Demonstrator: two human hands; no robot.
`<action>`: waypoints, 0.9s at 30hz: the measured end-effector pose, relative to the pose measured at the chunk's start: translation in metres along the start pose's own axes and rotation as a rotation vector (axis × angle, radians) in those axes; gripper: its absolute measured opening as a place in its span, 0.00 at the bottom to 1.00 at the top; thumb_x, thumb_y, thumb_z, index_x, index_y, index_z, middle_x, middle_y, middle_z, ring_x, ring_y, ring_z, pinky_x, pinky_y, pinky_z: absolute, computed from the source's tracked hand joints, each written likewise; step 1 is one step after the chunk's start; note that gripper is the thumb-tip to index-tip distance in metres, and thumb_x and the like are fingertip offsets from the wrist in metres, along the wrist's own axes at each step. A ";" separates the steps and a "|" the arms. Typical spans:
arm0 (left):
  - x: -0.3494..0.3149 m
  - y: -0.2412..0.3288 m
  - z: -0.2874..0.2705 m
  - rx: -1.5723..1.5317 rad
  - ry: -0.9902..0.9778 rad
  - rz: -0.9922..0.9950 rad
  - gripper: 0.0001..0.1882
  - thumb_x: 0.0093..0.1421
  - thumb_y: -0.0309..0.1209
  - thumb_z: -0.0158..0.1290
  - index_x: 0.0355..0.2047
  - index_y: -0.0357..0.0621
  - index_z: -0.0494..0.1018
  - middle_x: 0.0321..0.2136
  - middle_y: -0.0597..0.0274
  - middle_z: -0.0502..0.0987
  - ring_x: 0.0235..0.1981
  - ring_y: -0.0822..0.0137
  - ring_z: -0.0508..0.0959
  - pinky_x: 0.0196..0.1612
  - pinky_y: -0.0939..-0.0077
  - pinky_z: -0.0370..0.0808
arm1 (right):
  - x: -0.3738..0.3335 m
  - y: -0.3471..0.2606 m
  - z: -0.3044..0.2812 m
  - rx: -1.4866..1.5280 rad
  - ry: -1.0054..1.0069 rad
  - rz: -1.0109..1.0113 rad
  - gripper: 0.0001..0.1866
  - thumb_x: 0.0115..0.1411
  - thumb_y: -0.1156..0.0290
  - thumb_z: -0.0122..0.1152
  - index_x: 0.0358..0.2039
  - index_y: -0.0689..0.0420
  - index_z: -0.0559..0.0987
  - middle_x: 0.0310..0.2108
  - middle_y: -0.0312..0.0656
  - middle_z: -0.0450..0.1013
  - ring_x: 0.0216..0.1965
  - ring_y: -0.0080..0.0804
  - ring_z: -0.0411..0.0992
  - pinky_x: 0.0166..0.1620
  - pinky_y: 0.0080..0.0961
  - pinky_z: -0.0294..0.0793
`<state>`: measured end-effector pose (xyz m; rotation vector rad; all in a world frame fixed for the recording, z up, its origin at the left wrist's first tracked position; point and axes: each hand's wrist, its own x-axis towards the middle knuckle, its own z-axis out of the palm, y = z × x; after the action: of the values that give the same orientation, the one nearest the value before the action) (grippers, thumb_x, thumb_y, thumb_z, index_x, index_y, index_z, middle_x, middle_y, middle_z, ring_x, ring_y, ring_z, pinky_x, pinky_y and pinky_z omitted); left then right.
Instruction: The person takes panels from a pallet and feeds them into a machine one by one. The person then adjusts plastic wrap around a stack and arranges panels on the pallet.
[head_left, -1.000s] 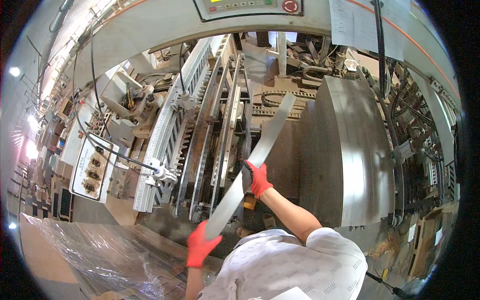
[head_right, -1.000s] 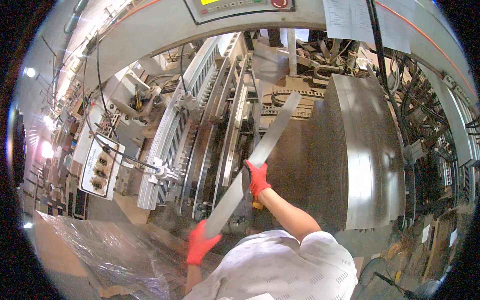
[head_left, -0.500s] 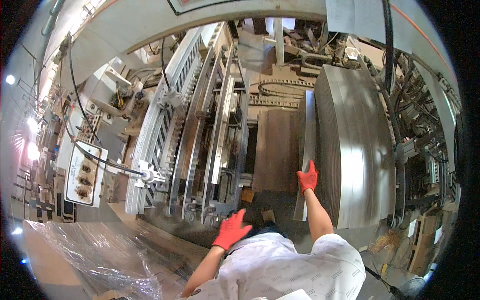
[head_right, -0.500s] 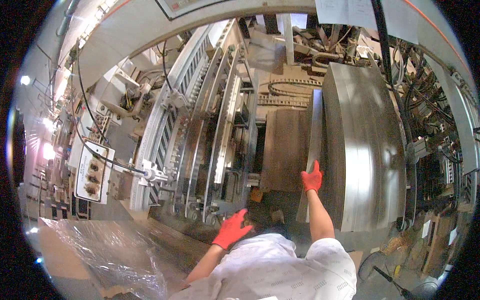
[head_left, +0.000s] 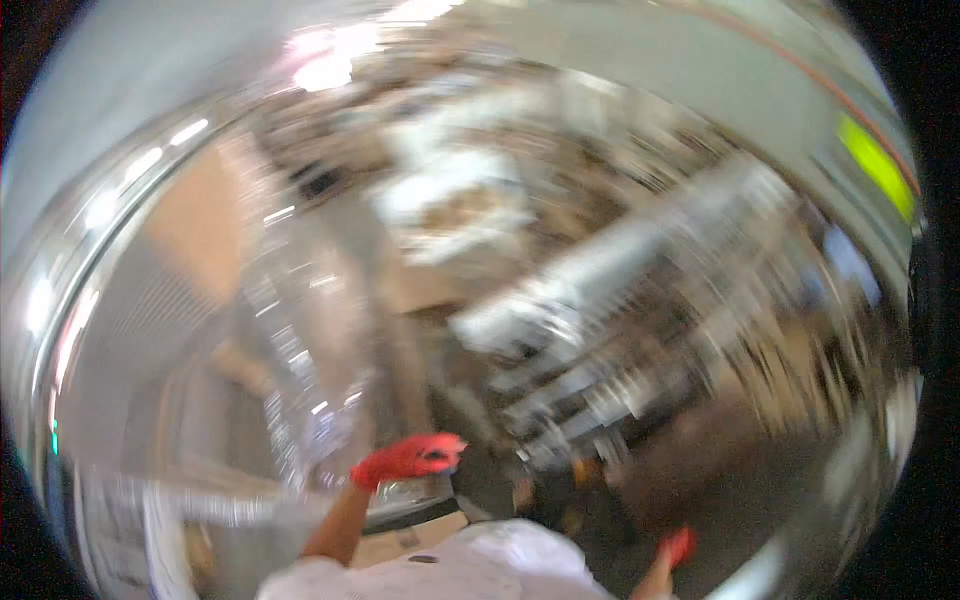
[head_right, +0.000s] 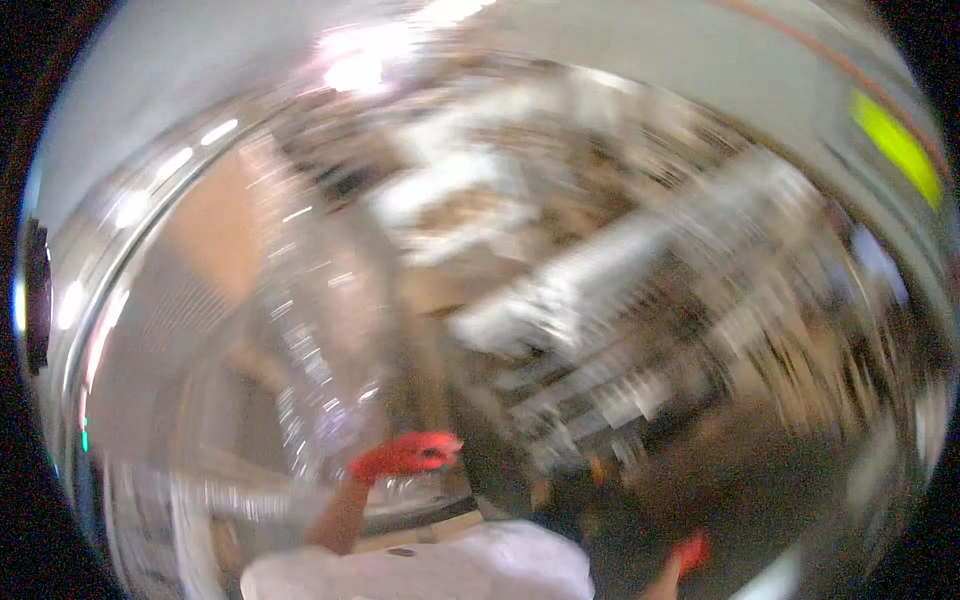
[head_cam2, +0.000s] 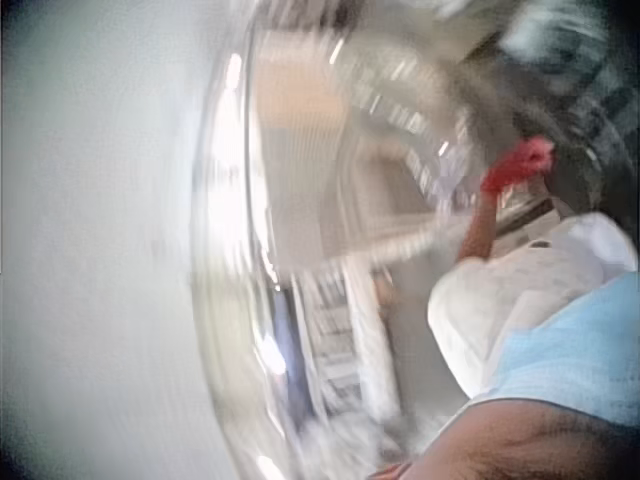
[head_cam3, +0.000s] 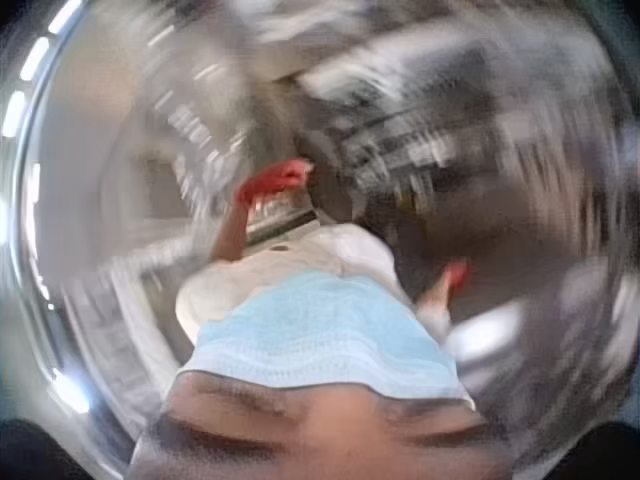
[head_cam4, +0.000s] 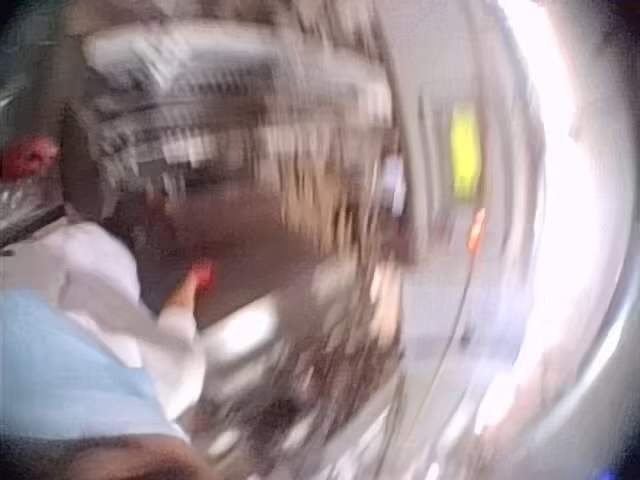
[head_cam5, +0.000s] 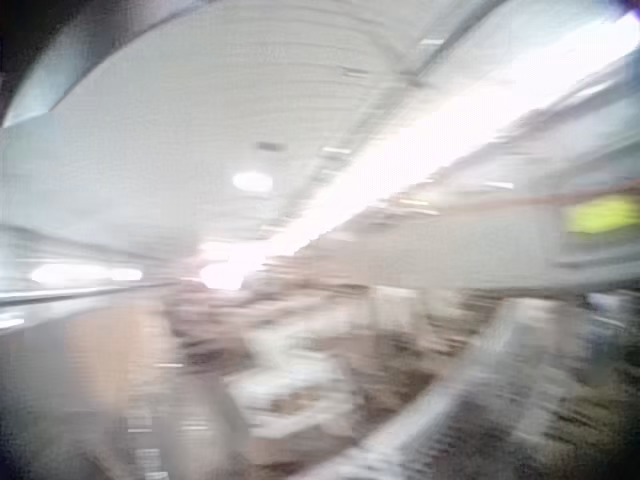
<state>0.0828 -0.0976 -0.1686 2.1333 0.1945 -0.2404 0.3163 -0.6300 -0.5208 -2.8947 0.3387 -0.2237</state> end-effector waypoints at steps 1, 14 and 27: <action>-0.017 0.006 -0.037 0.110 0.155 0.039 0.19 0.66 0.31 0.55 0.55 0.41 0.69 0.42 0.60 0.77 0.45 0.73 0.74 0.51 0.72 0.72 | 0.013 -0.038 -0.019 0.168 0.141 -0.133 0.09 0.63 0.63 0.55 0.40 0.50 0.78 0.41 0.41 0.76 0.41 0.37 0.75 0.38 0.35 0.74; -0.154 0.116 -0.454 0.405 2.385 -0.317 0.45 0.45 0.55 0.67 0.58 0.47 0.63 0.52 0.45 0.69 0.54 0.47 0.69 0.55 0.52 0.68 | -0.070 -0.286 -0.141 0.784 0.063 -1.042 0.21 0.55 0.55 0.66 0.42 0.58 0.80 0.42 0.51 0.76 0.46 0.53 0.72 0.49 0.48 0.72; -0.186 0.078 -0.532 -0.675 2.288 1.310 0.44 0.52 0.36 0.64 0.64 0.50 0.51 0.57 0.49 0.65 0.54 0.54 0.69 0.51 0.57 0.72 | -0.062 -0.266 -0.140 0.746 0.138 -0.946 0.16 0.55 0.57 0.64 0.37 0.55 0.79 0.37 0.50 0.76 0.41 0.54 0.72 0.44 0.48 0.72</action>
<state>-0.0281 0.2990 0.2237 0.4934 0.0507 2.5023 0.2879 -0.3898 -0.3312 -2.0733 -0.9202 -0.5459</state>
